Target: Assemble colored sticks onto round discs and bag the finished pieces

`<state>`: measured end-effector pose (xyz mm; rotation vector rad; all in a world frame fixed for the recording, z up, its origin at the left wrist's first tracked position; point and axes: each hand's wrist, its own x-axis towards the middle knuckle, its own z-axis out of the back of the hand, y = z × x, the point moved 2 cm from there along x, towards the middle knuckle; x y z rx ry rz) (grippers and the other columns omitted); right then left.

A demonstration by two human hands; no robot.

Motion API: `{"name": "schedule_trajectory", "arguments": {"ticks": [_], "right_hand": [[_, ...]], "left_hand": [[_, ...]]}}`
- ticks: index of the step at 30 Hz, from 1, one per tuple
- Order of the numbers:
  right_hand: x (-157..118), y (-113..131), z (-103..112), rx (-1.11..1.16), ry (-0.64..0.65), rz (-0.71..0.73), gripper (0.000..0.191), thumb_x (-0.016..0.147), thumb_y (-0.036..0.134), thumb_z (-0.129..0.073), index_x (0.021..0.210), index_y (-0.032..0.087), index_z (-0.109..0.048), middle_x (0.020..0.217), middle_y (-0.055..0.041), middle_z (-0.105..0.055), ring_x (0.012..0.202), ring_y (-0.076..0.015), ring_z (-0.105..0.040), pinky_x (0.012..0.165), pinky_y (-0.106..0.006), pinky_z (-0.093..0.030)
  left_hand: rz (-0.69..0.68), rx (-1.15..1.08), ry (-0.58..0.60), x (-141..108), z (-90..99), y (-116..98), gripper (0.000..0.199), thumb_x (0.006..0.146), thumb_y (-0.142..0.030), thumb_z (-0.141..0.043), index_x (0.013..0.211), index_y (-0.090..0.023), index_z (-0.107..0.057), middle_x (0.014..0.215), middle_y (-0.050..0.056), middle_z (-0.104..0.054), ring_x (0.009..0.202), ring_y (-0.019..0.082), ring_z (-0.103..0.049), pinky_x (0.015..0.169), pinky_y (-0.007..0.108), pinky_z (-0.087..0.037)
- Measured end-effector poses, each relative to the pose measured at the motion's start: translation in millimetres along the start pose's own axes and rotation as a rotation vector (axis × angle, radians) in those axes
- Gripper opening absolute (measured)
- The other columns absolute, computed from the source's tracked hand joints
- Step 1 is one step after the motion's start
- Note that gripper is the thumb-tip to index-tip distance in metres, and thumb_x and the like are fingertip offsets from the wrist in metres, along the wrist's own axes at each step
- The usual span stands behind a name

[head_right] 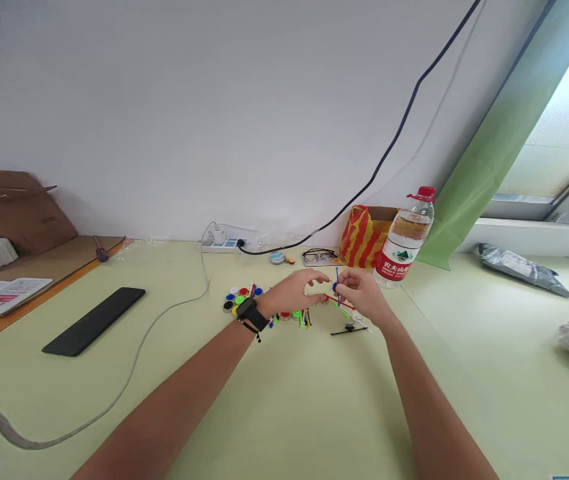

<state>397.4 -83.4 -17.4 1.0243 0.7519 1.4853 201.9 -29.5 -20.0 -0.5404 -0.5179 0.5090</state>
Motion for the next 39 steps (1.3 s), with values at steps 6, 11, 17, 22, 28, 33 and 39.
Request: {"name": "schedule_trajectory", "arguments": {"ticks": [6,11,17,22,28,33,39], "right_hand": [[2.1,-2.7,-22.3,0.255,0.017,-0.045,0.013,0.072,0.030,-0.059,0.081,0.022,-0.056,0.064,0.0008,-0.064,0.059,-0.0153,-0.058,0.058,-0.028,-0.046],[2.6,-5.0,-28.9,0.240,0.092,-0.051,0.018,0.076,0.030,-0.055,0.092,0.023,-0.059,0.065,0.0029,-0.062,0.059,-0.0150,-0.055,0.059,-0.027,-0.042],[8.3,-26.0,-17.3,-0.449,-0.051,0.016,0.028,0.082,0.025,-0.051,0.103,0.022,-0.070,0.085,-0.0044,-0.071,0.077,-0.0217,-0.062,0.069,-0.032,-0.043],[9.8,-43.7,-0.7,-0.712,-0.006,0.027,0.022,0.084,0.030,-0.059,0.101,0.024,-0.071,0.087,-0.0047,-0.072,0.079,-0.0214,-0.064,0.069,-0.031,-0.044],[-2.3,-39.9,34.4,-0.769,0.122,-0.101,0.028,0.079,0.051,-0.068,0.074,0.023,-0.068,0.084,-0.0046,-0.072,0.075,-0.0213,-0.065,0.064,-0.030,-0.045],[-8.1,-44.0,40.4,-0.739,0.326,-0.173,0.018,0.075,0.040,-0.069,0.076,0.022,-0.070,0.087,-0.0048,-0.074,0.079,-0.0225,-0.066,0.065,-0.029,-0.047],[-7.3,-45.2,42.7,-0.688,0.281,-0.195,0.017,0.078,0.038,-0.066,0.072,0.022,-0.065,0.086,-0.0052,-0.072,0.074,-0.0206,-0.064,0.061,-0.030,-0.046]], "left_hand": [[-0.011,-0.356,-0.128,3.1,3.1,-1.4,0.026,0.085,-0.030,-0.069,0.107,-0.016,-0.065,0.101,0.008,-0.072,0.088,0.018,-0.069,0.079,0.030,-0.056],[-0.039,-0.385,-0.115,1.2,-2.3,-1.2,0.020,0.084,-0.023,-0.067,0.103,-0.016,-0.068,0.090,0.006,-0.074,0.079,0.017,-0.070,0.074,0.028,-0.055],[-0.018,-0.155,-0.002,-3.3,-9.4,1.1,0.010,0.074,-0.023,-0.074,0.077,-0.017,-0.067,0.078,0.001,-0.071,0.074,0.017,-0.067,0.067,0.026,-0.050],[-0.024,0.101,0.189,-5.1,-17.6,3.9,0.009,0.070,-0.022,-0.078,0.079,-0.022,-0.074,0.085,0.002,-0.074,0.088,0.022,-0.066,0.076,0.031,-0.050],[-0.053,0.286,0.117,-7.7,-5.4,14.1,0.030,0.075,-0.034,-0.079,0.103,-0.025,-0.073,0.112,0.004,-0.071,0.110,0.028,-0.057,0.095,0.037,-0.047],[0.054,0.361,0.164,-9.7,-5.4,22.8,0.034,0.083,-0.043,-0.072,0.110,-0.022,-0.072,0.108,0.007,-0.071,0.113,0.030,-0.057,0.091,0.037,-0.047],[0.052,0.357,0.158,-9.0,-6.3,20.2,0.035,0.083,-0.039,-0.071,0.114,-0.022,-0.071,0.109,0.008,-0.072,0.113,0.030,-0.058,0.091,0.037,-0.047]]}}
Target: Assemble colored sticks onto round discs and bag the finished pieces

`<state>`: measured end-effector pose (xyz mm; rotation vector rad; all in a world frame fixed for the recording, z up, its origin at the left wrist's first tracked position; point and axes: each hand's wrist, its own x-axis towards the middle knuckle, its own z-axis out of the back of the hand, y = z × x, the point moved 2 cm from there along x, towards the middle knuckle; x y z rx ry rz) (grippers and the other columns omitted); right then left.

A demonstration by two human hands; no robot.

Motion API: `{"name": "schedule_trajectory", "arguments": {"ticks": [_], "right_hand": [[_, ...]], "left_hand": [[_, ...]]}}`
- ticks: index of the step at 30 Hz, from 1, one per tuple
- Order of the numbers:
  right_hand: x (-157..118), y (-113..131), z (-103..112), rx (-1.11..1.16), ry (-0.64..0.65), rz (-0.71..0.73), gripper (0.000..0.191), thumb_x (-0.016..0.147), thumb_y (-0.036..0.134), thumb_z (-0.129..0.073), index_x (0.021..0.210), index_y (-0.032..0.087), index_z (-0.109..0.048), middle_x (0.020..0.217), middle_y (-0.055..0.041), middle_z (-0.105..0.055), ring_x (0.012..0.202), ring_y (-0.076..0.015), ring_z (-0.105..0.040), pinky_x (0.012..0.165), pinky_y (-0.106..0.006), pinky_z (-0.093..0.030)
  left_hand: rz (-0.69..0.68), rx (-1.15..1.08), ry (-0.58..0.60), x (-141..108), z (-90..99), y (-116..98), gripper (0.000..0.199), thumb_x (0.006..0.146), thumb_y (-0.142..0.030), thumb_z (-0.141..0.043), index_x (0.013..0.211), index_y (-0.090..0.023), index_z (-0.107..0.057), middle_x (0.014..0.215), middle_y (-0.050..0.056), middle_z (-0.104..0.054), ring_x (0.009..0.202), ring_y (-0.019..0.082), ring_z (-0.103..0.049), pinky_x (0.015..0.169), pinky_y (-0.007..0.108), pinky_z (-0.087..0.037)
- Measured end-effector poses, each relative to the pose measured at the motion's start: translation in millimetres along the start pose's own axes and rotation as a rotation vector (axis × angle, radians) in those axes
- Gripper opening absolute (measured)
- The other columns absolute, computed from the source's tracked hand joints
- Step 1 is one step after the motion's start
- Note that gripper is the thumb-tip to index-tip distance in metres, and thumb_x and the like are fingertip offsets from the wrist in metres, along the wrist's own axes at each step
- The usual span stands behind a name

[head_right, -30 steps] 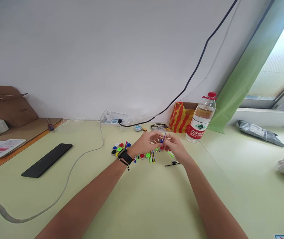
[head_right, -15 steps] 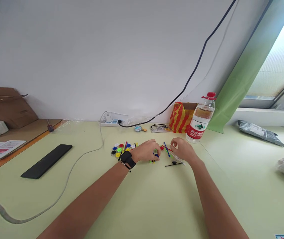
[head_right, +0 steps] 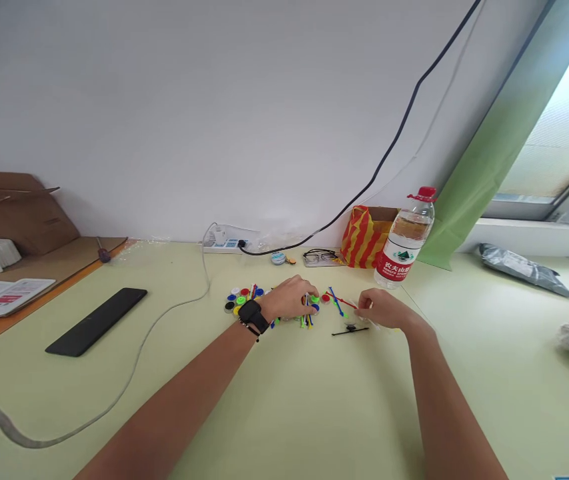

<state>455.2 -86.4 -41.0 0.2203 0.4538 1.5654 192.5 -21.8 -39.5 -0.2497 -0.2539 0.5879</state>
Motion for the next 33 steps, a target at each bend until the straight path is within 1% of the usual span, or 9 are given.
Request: {"name": "schedule_trajectory", "arguments": {"ticks": [5,8,10,13,16,22,25,29,33], "right_hand": [[-3.2,9.6,7.9,0.263,-0.119,0.008,0.034,0.079,0.053,-0.069,0.073,0.022,-0.058,0.075,-0.0041,-0.069,0.063,-0.0183,-0.060,0.055,-0.029,-0.043],[-4.8,35.1,9.7,0.450,-0.258,0.125,0.043,0.076,0.062,-0.073,0.080,0.022,-0.061,0.081,-0.0052,-0.068,0.066,-0.0179,-0.059,0.057,-0.029,-0.045],[-5.7,54.9,7.5,0.568,-0.288,0.192,0.046,0.075,0.065,-0.074,0.083,0.021,-0.062,0.084,-0.0056,-0.069,0.065,-0.0171,-0.058,0.057,-0.029,-0.045],[-5.7,76.0,2.2,0.699,-0.254,0.257,0.045,0.078,0.064,-0.073,0.084,0.021,-0.064,0.082,-0.0056,-0.069,0.067,-0.0177,-0.059,0.057,-0.030,-0.046],[-2.5,79.6,-2.5,0.806,-0.220,0.294,0.041,0.084,0.060,-0.069,0.088,0.020,-0.067,0.077,-0.0049,-0.066,0.070,-0.0185,-0.059,0.063,-0.032,-0.049],[9.0,65.7,-13.8,1.059,-0.231,0.219,0.040,0.077,0.045,-0.079,0.107,0.023,-0.066,0.084,-0.0031,-0.069,0.076,-0.0189,-0.063,0.074,-0.036,-0.052],[9.2,66.0,-17.7,1.088,-0.130,0.155,0.037,0.079,0.045,-0.077,0.107,0.023,-0.068,0.091,-0.0047,-0.070,0.081,-0.0197,-0.065,0.080,-0.036,-0.052],[5.6,69.9,-16.9,1.102,-0.049,0.158,0.033,0.080,0.042,-0.077,0.105,0.023,-0.070,0.087,-0.0037,-0.068,0.082,-0.0190,-0.064,0.083,-0.035,-0.051],[6.3,70.2,-18.1,1.111,0.009,0.154,0.033,0.080,0.041,-0.074,0.107,0.022,-0.071,0.091,-0.0054,-0.070,0.084,-0.0205,-0.064,0.082,-0.036,-0.051]], "left_hand": [[-0.048,-0.161,-0.111,2.6,11.3,-11.1,0.037,0.087,-0.039,-0.068,0.120,-0.022,-0.068,0.118,0.007,-0.070,0.113,0.027,-0.060,0.092,0.037,-0.048],[-0.108,-0.326,-0.184,4.8,16.3,-22.5,0.036,0.087,-0.037,-0.069,0.120,-0.022,-0.066,0.115,0.007,-0.071,0.104,0.024,-0.064,0.086,0.034,-0.050],[-0.136,-0.412,-0.220,5.8,18.0,-28.9,0.034,0.086,-0.036,-0.071,0.117,-0.021,-0.066,0.110,0.006,-0.072,0.096,0.022,-0.066,0.081,0.032,-0.051],[-0.135,-0.489,-0.279,7.2,19.1,-32.2,0.021,0.088,-0.034,-0.067,0.103,-0.019,-0.066,0.096,0.005,-0.072,0.085,0.019,-0.066,0.075,0.029,-0.052],[-0.108,-0.562,-0.332,8.6,19.2,-29.2,0.017,0.090,-0.032,-0.064,0.096,-0.017,-0.065,0.087,0.005,-0.071,0.078,0.017,-0.067,0.072,0.028,-0.054],[-0.130,-0.688,-0.387,10.6,18.4,-26.6,0.024,0.085,-0.019,-0.063,0.109,-0.017,-0.067,0.095,0.006,-0.074,0.080,0.015,-0.070,0.079,0.028,-0.059],[-0.151,-0.680,-0.386,10.3,17.5,-26.9,0.020,0.084,-0.020,-0.064,0.103,-0.016,-0.069,0.094,0.006,-0.074,0.081,0.016,-0.071,0.081,0.029,-0.059],[-0.131,-0.661,-0.379,9.8,16.5,-24.3,0.016,0.086,-0.029,-0.068,0.094,-0.016,-0.068,0.090,0.006,-0.073,0.079,0.016,-0.069,0.076,0.028,-0.058],[-0.156,-0.614,-0.379,10.3,17.5,-23.9,0.016,0.085,-0.022,-0.066,0.099,-0.016,-0.070,0.090,0.005,-0.073,0.081,0.016,-0.068,0.078,0.028,-0.057]]}}
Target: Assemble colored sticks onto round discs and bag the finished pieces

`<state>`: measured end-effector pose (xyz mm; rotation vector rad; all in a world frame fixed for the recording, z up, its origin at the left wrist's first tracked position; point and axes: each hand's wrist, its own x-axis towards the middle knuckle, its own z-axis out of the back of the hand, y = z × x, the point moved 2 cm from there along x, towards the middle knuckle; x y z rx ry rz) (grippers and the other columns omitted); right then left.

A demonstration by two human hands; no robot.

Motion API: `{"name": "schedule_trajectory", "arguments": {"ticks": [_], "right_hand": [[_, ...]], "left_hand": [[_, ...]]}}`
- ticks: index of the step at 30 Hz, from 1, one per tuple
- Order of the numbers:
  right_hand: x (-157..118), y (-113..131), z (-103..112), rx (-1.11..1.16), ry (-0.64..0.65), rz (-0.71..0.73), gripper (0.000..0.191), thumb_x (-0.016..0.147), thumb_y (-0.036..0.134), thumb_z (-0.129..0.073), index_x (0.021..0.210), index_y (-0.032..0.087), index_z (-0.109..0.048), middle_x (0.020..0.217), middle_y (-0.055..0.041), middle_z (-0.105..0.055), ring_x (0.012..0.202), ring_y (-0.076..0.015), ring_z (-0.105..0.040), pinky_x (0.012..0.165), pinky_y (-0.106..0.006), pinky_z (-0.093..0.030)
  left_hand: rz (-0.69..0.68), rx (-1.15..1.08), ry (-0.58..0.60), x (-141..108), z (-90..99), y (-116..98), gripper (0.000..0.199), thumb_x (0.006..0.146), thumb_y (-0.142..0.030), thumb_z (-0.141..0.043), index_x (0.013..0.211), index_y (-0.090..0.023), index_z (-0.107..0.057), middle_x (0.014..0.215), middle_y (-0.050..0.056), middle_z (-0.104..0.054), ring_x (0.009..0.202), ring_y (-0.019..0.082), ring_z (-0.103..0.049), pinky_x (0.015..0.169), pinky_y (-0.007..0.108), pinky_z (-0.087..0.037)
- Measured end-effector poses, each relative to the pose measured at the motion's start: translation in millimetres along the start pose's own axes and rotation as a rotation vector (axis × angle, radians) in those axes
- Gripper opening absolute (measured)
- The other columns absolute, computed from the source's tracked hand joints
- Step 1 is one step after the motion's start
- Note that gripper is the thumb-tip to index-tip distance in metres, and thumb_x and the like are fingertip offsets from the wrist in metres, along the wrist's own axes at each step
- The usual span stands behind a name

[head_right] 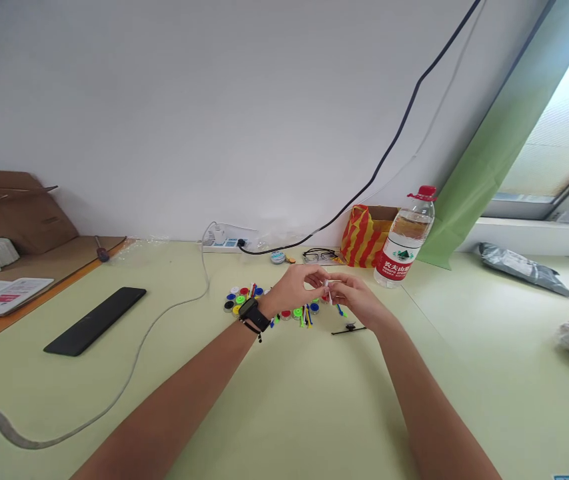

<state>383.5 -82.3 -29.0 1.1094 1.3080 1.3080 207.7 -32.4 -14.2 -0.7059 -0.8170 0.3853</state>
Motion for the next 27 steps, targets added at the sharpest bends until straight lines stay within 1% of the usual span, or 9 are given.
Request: {"name": "schedule_trajectory", "arguments": {"ticks": [3,9,12,15,18,20,22,25,27], "right_hand": [[0.6,-1.0,0.7,-0.007,0.011,0.012,0.025,0.080,0.038,-0.072,0.098,0.022,-0.069,0.089,-0.0041,-0.069,0.081,-0.0189,-0.063,0.079,-0.034,-0.051],[-2.6,2.2,-0.2,-0.064,0.006,0.063,0.020,0.077,0.034,-0.070,0.090,0.023,-0.058,0.086,-0.0018,-0.069,0.083,-0.0193,-0.065,0.085,-0.036,-0.052],[-1.7,2.4,-1.3,-0.176,-0.010,0.099,0.015,0.080,0.034,-0.063,0.085,0.023,-0.055,0.075,0.0006,-0.064,0.072,-0.0174,-0.060,0.072,-0.032,-0.049],[2.9,-1.9,3.5,-0.421,-0.107,0.163,0.013,0.086,0.034,-0.050,0.084,0.023,-0.057,0.070,0.0015,-0.057,0.064,-0.0163,-0.051,0.063,-0.030,-0.042],[10.2,-13.6,16.0,-0.736,-0.241,0.218,0.019,0.087,0.031,-0.046,0.089,0.022,-0.062,0.068,0.0004,-0.056,0.064,-0.0186,-0.050,0.063,-0.032,-0.040],[15.6,-25.6,25.4,-0.892,-0.264,0.194,0.021,0.086,0.030,-0.048,0.096,0.022,-0.064,0.063,0.0013,-0.054,0.061,-0.0195,-0.051,0.062,-0.032,-0.038],[19.6,-36.8,32.9,-0.974,-0.249,0.186,0.027,0.085,0.030,-0.052,0.107,0.021,-0.064,0.063,0.0015,-0.056,0.062,-0.0201,-0.054,0.062,-0.032,-0.039],[21.6,-47.1,39.5,-1.016,-0.241,0.223,0.035,0.085,0.034,-0.056,0.117,0.019,-0.062,0.079,-0.0029,-0.063,0.070,-0.0210,-0.059,0.067,-0.032,-0.043],[20.7,-49.7,42.4,-1.041,-0.265,0.228,0.036,0.086,0.039,-0.058,0.117,0.020,-0.062,0.091,-0.0062,-0.066,0.075,-0.0216,-0.062,0.069,-0.033,-0.045]], "left_hand": [[-0.025,0.058,0.030,0.7,-0.4,-2.5,0.019,0.083,-0.020,-0.066,0.100,-0.018,-0.074,0.094,0.005,-0.074,0.082,0.016,-0.067,0.081,0.028,-0.056],[-0.006,0.098,0.031,0.3,-0.1,-5.9,0.021,0.082,-0.021,-0.066,0.101,-0.018,-0.075,0.101,0.006,-0.071,0.080,0.015,-0.066,0.078,0.027,-0.056],[0.008,0.095,0.056,-0.2,-1.0,-6.2,0.018,0.082,-0.020,-0.065,0.098,-0.018,-0.073,0.095,0.004,-0.071,0.079,0.016,-0.066,0.077,0.028,-0.055],[0.031,0.118,0.088,-1.6,-5.2,-6.2,0.008,0.080,-0.019,-0.065,0.087,-0.018,-0.067,0.083,0.001,-0.069,0.074,0.016,-0.063,0.072,0.027,-0.052],[0.065,0.210,0.154,-5.3,-15.6,-3.9,0.005,0.077,-0.019,-0.066,0.078,-0.018,-0.062,0.080,0.002,-0.068,0.074,0.017,-0.063,0.071,0.028,-0.049],[0.072,0.295,0.217,-9.2,-25.0,-0.7,0.005,0.078,-0.021,-0.068,0.078,-0.020,-0.063,0.084,0.003,-0.069,0.081,0.020,-0.064,0.075,0.030,-0.049],[0.067,0.381,0.271,-13.3,-33.0,3.5,0.005,0.080,-0.021,-0.068,0.084,-0.021,-0.067,0.089,0.004,-0.071,0.089,0.023,-0.064,0.081,0.033,-0.048],[0.040,0.480,0.333,-17.2,-36.6,9.2,0.006,0.082,-0.022,-0.069,0.088,-0.022,-0.070,0.091,0.005,-0.071,0.097,0.026,-0.062,0.086,0.036,-0.047],[0.012,0.507,0.342,-17.2,-31.8,11.2,0.008,0.083,-0.025,-0.070,0.091,-0.022,-0.071,0.092,0.005,-0.072,0.099,0.027,-0.060,0.086,0.037,-0.047]]}}
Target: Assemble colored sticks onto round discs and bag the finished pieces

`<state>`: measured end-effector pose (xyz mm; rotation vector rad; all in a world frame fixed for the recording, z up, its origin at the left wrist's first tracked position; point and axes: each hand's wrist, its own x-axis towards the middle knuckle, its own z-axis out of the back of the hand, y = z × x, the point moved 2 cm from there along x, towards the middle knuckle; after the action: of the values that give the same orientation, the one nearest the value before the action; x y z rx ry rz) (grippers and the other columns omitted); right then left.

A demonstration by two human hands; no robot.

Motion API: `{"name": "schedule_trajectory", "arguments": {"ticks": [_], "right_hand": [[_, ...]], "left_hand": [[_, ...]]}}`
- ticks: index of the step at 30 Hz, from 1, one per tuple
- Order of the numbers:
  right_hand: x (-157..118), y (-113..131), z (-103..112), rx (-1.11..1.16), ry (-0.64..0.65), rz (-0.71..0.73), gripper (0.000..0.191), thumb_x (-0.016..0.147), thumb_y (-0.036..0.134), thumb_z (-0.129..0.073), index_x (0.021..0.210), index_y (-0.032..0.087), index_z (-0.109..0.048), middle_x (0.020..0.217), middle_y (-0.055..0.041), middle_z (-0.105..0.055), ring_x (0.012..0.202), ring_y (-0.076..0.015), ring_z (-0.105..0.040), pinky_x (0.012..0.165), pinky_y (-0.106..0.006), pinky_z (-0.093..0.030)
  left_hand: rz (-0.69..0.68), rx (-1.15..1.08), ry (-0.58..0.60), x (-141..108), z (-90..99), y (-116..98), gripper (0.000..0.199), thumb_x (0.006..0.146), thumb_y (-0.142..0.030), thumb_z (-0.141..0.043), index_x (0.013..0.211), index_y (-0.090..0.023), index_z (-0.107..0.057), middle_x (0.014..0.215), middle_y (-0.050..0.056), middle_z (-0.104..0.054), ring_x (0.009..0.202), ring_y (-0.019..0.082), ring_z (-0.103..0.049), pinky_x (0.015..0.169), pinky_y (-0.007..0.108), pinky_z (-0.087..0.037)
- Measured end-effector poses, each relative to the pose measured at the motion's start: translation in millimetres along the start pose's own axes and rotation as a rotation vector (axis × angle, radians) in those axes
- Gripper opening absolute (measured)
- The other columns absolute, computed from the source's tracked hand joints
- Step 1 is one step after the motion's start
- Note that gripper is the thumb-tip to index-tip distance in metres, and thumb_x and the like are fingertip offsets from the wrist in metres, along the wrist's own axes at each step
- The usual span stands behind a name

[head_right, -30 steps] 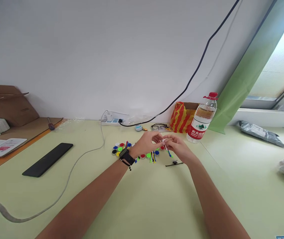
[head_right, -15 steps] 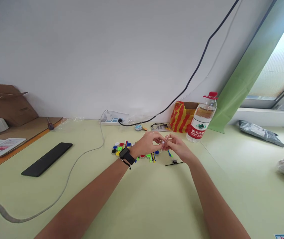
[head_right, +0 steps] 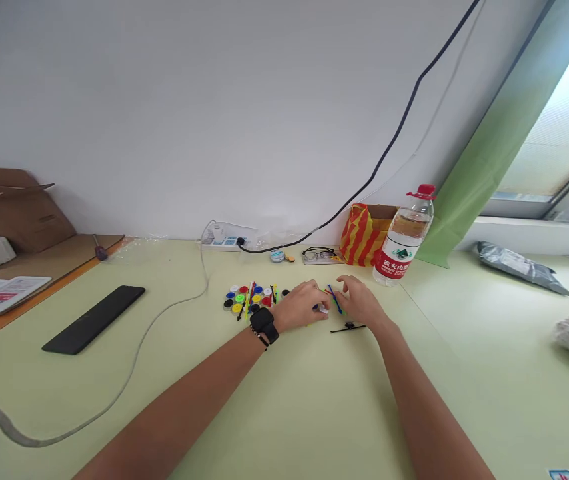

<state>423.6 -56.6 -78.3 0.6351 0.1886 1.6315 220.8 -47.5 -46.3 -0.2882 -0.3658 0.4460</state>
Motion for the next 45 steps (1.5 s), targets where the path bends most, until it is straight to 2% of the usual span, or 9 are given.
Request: {"name": "schedule_trajectory", "arguments": {"ticks": [4,8,14,21,27,32,36,39,45], "right_hand": [[-2.7,-3.2,1.0,-0.036,0.088,-0.018,0.036,0.080,0.044,-0.068,0.109,0.023,-0.066,0.092,-0.0065,-0.069,0.077,-0.0226,-0.063,0.069,-0.033,-0.046],[-2.7,-2.3,1.1,-0.004,0.163,-0.011,0.022,0.079,0.029,-0.063,0.099,0.022,-0.069,0.083,-0.0050,-0.068,0.072,-0.0204,-0.061,0.066,-0.031,-0.046],[-1.0,6.4,4.7,0.001,0.147,-0.005,0.021,0.079,0.024,-0.058,0.097,0.021,-0.069,0.082,-0.0052,-0.069,0.072,-0.0206,-0.062,0.067,-0.032,-0.048],[-7.7,31.6,12.9,0.143,0.246,0.139,0.028,0.083,0.043,-0.067,0.103,0.025,-0.073,0.094,-0.0062,-0.071,0.081,-0.0236,-0.063,0.074,-0.036,-0.051],[-5.5,32.4,5.8,0.152,0.215,0.091,0.028,0.083,0.043,-0.067,0.103,0.025,-0.074,0.093,-0.0060,-0.071,0.083,-0.0244,-0.063,0.075,-0.038,-0.051],[-8.5,29.8,28.8,0.150,0.240,0.058,0.029,0.079,0.051,-0.070,0.088,0.024,-0.073,0.088,-0.0052,-0.070,0.075,-0.0218,-0.059,0.069,-0.035,-0.049],[-21.1,20.2,49.6,0.158,0.511,0.010,0.029,0.066,0.043,-0.082,0.090,0.028,-0.077,0.094,-0.0040,-0.073,0.078,-0.0231,-0.061,0.067,-0.032,-0.048],[-26.7,15.3,54.0,0.154,0.616,-0.021,0.022,0.066,0.035,-0.080,0.086,0.029,-0.078,0.091,-0.0036,-0.073,0.081,-0.0249,-0.062,0.068,-0.033,-0.048],[-23.8,33.5,61.1,0.369,0.501,-0.060,0.028,0.083,0.051,-0.069,0.092,0.025,-0.075,0.084,-0.0047,-0.068,0.078,-0.0221,-0.059,0.066,-0.032,-0.047]], "left_hand": [[0.000,0.038,-0.055,-3.0,16.4,11.7,0.024,0.082,-0.036,-0.073,0.101,-0.022,-0.073,0.096,0.007,-0.072,0.100,0.029,-0.058,0.087,0.039,-0.046],[0.061,0.114,-0.025,-6.8,25.1,24.9,0.034,0.077,-0.042,-0.079,0.102,-0.020,-0.075,0.097,0.010,-0.072,0.100,0.032,-0.057,0.088,0.041,-0.045],[0.088,0.123,-0.009,-7.3,18.1,32.7,0.026,0.081,-0.040,-0.077,0.099,-0.021,-0.075,0.091,0.008,-0.071,0.098,0.030,-0.056,0.084,0.039,-0.045],[0.103,0.125,-0.021,-4.6,14.1,28.6,0.021,0.082,-0.037,-0.076,0.094,-0.020,-0.075,0.086,0.010,-0.070,0.098,0.031,-0.057,0.084,0.040,-0.046],[0.112,0.112,-0.037,-5.0,13.0,27.8,0.021,0.081,-0.035,-0.076,0.096,-0.021,-0.074,0.088,0.009,-0.070,0.099,0.031,-0.057,0.086,0.041,-0.047],[0.123,0.112,-0.046,-3.9,14.0,28.2,0.025,0.081,-0.038,-0.076,0.099,-0.020,-0.073,0.093,0.009,-0.071,0.100,0.031,-0.057,0.088,0.042,-0.047],[0.124,0.095,-0.052,-3.0,22.6,27.1,0.028,0.082,-0.039,-0.074,0.104,-0.020,-0.072,0.100,0.009,-0.072,0.103,0.031,-0.058,0.090,0.042,-0.047],[0.124,0.048,-0.078,-3.6,31.3,27.6,0.026,0.085,-0.037,-0.071,0.105,-0.020,-0.072,0.105,0.008,-0.072,0.107,0.030,-0.059,0.091,0.041,-0.048],[0.146,-0.200,-0.118,-5.2,42.4,30.7,0.022,0.086,-0.033,-0.068,0.104,-0.020,-0.073,0.109,0.006,-0.074,0.097,0.024,-0.066,0.084,0.035,-0.052]]}}
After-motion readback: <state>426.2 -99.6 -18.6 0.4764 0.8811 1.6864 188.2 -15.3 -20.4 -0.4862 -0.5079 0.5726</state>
